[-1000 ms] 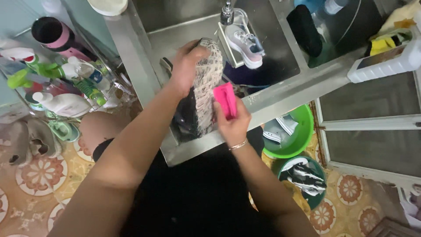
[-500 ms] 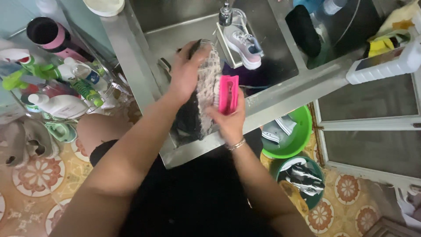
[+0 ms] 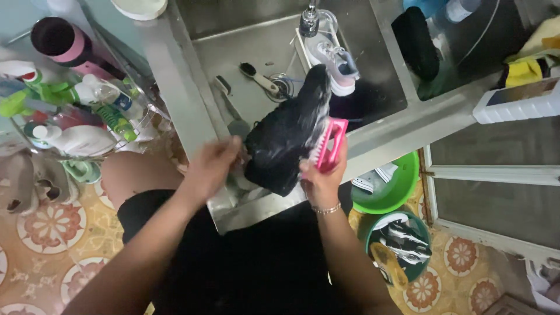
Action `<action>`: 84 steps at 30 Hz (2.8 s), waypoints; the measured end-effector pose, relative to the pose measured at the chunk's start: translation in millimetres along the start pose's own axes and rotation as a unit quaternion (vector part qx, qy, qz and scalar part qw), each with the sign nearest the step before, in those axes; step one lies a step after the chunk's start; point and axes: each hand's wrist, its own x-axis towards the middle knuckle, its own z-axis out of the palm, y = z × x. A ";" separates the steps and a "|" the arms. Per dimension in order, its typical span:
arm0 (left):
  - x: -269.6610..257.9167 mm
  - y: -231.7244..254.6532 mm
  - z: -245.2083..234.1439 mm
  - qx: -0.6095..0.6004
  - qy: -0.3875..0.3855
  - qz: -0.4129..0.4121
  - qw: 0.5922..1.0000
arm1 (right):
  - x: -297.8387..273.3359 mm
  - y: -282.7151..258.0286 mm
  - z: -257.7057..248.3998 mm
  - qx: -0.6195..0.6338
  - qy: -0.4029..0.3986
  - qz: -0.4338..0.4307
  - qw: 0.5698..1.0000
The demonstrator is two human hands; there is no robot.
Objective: The person scrubs a black shoe with a pink brush in a sink, then applies liquid detergent from a yellow bottle. They rinse the shoe under running water and continue scrubbing with an orange brush, focusing on the sole and upper parts before rinsing again.
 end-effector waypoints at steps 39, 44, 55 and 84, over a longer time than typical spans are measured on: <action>-21.5 38.7 -21.3 -0.674 0.126 -0.062 0.725 | 222.7 129.6 -33.2 -0.765 -0.555 0.250 0.212; -23.4 5.7 -9.7 -0.586 0.140 -0.043 0.797 | 227.4 86.4 -27.4 -0.757 -0.569 0.272 0.171; -14.4 19.0 -12.3 -0.739 0.088 -0.068 0.664 | 165.1 66.7 8.1 -0.689 -0.561 0.237 0.393; -6.3 19.5 53.2 -0.418 -0.014 0.124 0.900 | 106.0 -125.8 -22.3 -0.438 -0.198 0.126 0.868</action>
